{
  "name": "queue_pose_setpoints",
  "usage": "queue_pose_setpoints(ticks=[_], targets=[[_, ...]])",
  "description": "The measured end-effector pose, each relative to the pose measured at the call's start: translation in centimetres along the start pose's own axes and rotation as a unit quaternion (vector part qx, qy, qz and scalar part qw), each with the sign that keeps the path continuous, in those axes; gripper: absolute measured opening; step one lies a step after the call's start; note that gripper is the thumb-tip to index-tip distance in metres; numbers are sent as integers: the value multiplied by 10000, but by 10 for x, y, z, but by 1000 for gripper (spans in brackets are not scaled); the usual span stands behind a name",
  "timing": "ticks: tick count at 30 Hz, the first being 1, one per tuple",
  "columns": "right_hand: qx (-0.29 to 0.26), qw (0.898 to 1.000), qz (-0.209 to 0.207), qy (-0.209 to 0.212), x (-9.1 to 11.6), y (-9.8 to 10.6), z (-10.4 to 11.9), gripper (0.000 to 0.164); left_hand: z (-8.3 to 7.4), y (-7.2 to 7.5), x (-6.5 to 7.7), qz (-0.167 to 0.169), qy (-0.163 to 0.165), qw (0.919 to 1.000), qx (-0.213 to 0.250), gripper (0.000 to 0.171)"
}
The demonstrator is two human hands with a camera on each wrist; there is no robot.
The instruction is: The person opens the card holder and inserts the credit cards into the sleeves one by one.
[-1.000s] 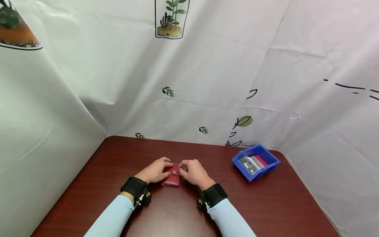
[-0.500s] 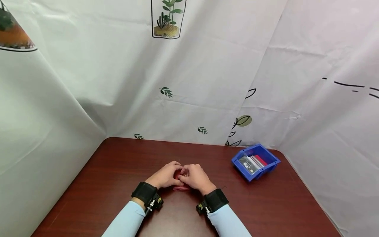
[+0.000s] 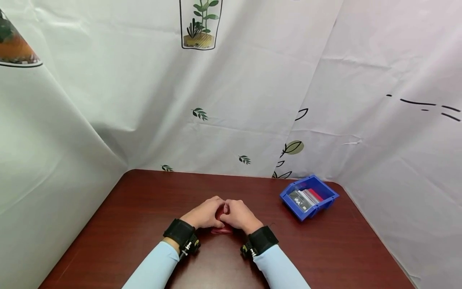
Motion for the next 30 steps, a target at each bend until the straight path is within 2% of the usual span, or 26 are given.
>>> queue_pose_setpoints(ticks=[3, 6, 9, 13, 18, 21, 27, 30], targets=[[9, 10000, 29, -42, 0, 0, -2, 14, -3, -4, -2, 74, -74, 9997, 199, 68], [-9, 9999, 119, -34, 0, 0, -4, 13, -3, -8, -3, 134, -87, 9993, 330, 89], [-42, 9997, 220, 58, -1, 0, -4, 12, -3, -13, -4, 178, -31, 9993, 331, 111], [-70, 9995, 268, 125, -2, 0, -5, 12, -6, -14, -3, 186, 27, 9997, 153, 125], [-291, 9983, 499, 63, -5, 2, -8, 13, -9, -13, -4, 111, -33, 9999, 2, 122], [-672, 9954, 671, -82, -5, 4, -11, 14, -10, -12, -5, 63, -124, 9999, 25, 111], [-1856, 9779, 721, -633, 0, 6, -24, 12, -9, -12, -5, 89, -164, 9998, -19, 89], [-2074, 9726, 685, -792, 6, 10, -29, 9, -10, -13, -4, 167, -188, 9996, -131, 85]])
Point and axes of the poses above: each hand's wrist, its own x-axis away from the middle knuckle, its own y-axis out of the back of the hand, z = x × y, the point moved 6 cm from there along -x, towards the middle knuckle, and after that the axes turned 13 degrees about -x, right-handed, at the moved point
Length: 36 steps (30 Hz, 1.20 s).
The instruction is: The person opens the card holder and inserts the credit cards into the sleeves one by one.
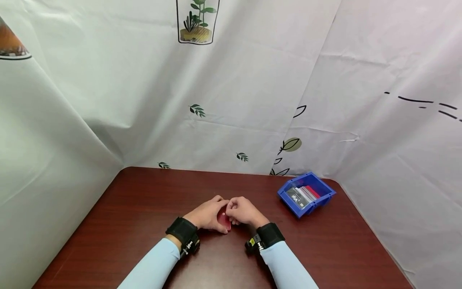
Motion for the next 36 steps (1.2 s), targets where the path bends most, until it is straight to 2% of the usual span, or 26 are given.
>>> queue_pose_setpoints(ticks=[4, 9, 13, 19, 22, 29, 36], targets=[[332, 9991, -184, -206, 8, 9, 2, 12, -4, -2, -1, 128, -101, 9992, -375, 90], [1024, 9918, -568, -513, 15, 23, 0, 21, -8, -6, -8, 57, -208, 9972, -713, 88], [1232, 9855, -722, -913, 17, 29, -11, 32, -8, -8, -11, 87, -240, 9976, -648, 77], [1081, 9812, -786, -1393, 16, 35, -26, 38, -4, -5, -11, 160, -285, 9988, -362, 65], [1047, 9810, -776, -1434, 16, 36, -26, 38, -2, -2, -11, 132, -326, 9992, -188, 63], [1044, 9823, -754, -1363, 15, 34, -25, 42, 5, 3, -8, 176, -337, 9992, -121, 58], [1105, 9816, -709, -1390, 15, 33, -27, 40, 8, 9, -3, 140, -393, 9988, 266, 60]])
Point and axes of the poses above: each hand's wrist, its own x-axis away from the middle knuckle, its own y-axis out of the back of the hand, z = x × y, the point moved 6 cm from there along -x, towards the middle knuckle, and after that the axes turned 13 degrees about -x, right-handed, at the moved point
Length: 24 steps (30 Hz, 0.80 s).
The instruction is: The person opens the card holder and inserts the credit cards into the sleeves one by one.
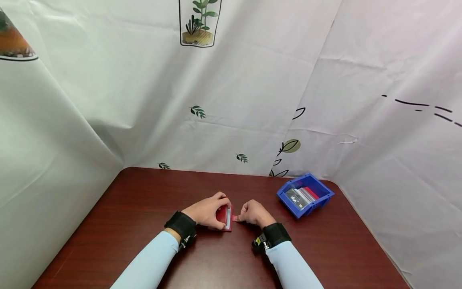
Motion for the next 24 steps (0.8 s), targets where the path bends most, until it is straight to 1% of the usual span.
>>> queue_pose_setpoints(ticks=[5, 8, 10, 13, 17, 19, 21, 24], targets=[[-2, 10000, 62, 73, 1, 0, 0, 38, 6, 0, 2, 62, 122, 9998, 128, 60], [-5, 9999, 68, 86, 1, 0, 0, 37, 6, 0, 1, 113, 105, 9998, 83, 59], [-2, 10000, 60, 61, 1, 0, -1, 37, 4, -1, -1, 131, 40, 9999, -23, 60], [-34, 10000, 29, 62, 1, 1, -2, 38, -1, -4, -6, 136, -97, 9991, -393, 58], [-73, 9999, -31, 142, 2, 0, 0, 39, -4, -11, -12, 132, -266, 9948, -977, 53], [-86, 9998, -34, 169, 2, 0, 1, 39, -4, -12, -13, 114, -318, 9929, -1143, 51], [-89, 9998, -28, 158, 2, 0, 1, 40, -4, -12, -13, 100, -317, 9923, -1193, 51], [-64, 9999, -41, 114, 2, 1, 0, 41, -4, -11, -12, 30, -307, 9939, -1061, 52]])
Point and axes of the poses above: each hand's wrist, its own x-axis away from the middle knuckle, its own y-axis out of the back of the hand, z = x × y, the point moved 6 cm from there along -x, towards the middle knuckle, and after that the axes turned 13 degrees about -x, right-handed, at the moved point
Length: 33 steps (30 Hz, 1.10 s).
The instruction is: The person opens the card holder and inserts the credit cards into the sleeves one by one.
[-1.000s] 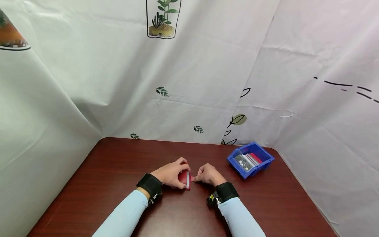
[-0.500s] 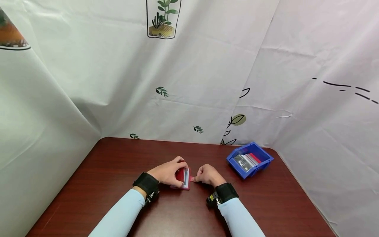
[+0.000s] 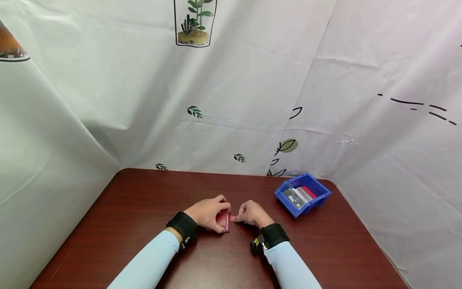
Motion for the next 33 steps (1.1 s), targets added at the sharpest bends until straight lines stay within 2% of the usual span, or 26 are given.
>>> queue_pose_setpoints(ticks=[8, 12, 18, 20, 26, 33], targets=[[97, 9999, 53, 39, -1, -1, 0, 39, 8, 8, 12, 45, 230, 9962, 835, 59], [81, 9999, 97, 20, -2, -1, 0, 39, 13, 11, 17, 80, 371, 9937, 1057, 59], [114, 9998, 74, -129, -4, -2, -4, 40, 17, 15, 24, 19, 519, 9903, 1292, 79], [108, 9998, 96, -159, -4, -2, -5, 39, 19, 16, 28, -26, 548, 9901, 1289, 77], [65, 9997, 140, -171, -3, -1, -5, 38, 33, 21, 43, -175, 583, 9915, 1150, 55], [84, 9998, 109, -118, -3, 0, -5, 39, 46, 23, 60, -254, 585, 9926, 1032, 49]])
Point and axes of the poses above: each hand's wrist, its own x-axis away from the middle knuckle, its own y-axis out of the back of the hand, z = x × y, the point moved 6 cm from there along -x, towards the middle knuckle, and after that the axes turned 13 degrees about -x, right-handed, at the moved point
